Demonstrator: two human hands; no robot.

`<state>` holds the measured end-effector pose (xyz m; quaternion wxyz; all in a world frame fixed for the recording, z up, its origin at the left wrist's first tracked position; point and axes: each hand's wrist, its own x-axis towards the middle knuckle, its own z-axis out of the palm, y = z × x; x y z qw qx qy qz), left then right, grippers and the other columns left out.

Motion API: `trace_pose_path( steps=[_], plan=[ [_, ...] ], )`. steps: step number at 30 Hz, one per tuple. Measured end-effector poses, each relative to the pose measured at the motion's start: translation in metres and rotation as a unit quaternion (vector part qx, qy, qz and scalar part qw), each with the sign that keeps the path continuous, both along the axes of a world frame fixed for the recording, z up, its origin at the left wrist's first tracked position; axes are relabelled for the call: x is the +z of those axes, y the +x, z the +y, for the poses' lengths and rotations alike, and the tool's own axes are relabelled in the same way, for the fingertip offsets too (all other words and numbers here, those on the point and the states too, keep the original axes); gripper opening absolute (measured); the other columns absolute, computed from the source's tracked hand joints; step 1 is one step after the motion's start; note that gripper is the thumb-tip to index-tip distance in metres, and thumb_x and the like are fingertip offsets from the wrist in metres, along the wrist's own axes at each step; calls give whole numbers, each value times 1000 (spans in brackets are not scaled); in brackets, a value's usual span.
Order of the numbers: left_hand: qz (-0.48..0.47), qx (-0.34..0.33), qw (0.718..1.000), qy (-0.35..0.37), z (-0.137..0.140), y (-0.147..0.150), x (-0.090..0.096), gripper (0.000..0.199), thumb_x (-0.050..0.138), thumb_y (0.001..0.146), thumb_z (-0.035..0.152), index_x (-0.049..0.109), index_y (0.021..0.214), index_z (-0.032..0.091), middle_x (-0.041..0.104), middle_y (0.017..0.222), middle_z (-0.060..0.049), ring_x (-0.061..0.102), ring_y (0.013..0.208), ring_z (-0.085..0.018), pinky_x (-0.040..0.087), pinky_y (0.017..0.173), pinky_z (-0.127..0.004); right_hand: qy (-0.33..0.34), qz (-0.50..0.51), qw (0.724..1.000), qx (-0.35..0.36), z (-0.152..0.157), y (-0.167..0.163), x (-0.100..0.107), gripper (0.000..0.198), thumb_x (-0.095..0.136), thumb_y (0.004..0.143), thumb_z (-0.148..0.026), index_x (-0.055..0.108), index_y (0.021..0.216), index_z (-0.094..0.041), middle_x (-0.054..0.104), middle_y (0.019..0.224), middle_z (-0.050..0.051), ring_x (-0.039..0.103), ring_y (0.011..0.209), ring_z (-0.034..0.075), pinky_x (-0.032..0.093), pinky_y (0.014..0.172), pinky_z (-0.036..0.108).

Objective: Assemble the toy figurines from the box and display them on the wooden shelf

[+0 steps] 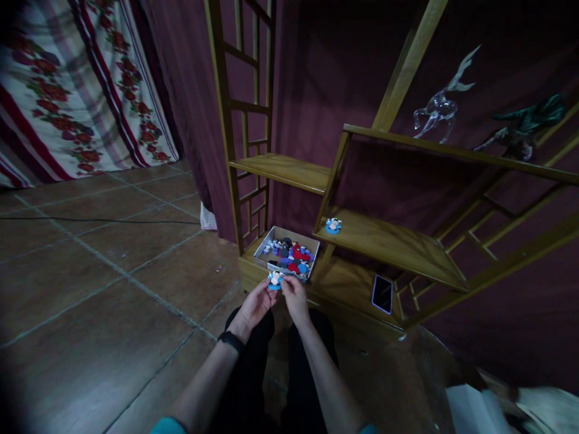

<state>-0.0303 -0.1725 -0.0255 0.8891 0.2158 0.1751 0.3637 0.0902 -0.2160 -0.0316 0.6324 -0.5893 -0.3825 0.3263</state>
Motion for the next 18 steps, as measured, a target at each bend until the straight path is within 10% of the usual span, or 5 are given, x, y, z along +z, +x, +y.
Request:
trace_pose_path(
  steps=[18],
  plan=[
    [24,5,999,36,-2,3,-4,23,68,73,16,58,93,15,66,76,-3,60,61,-9,48,61,-22,-4,91,996,-12,-3,-4,9,38,66,65,-50,67,88,-20,69,89,4,64,75,19,54,65,31]
  ],
)
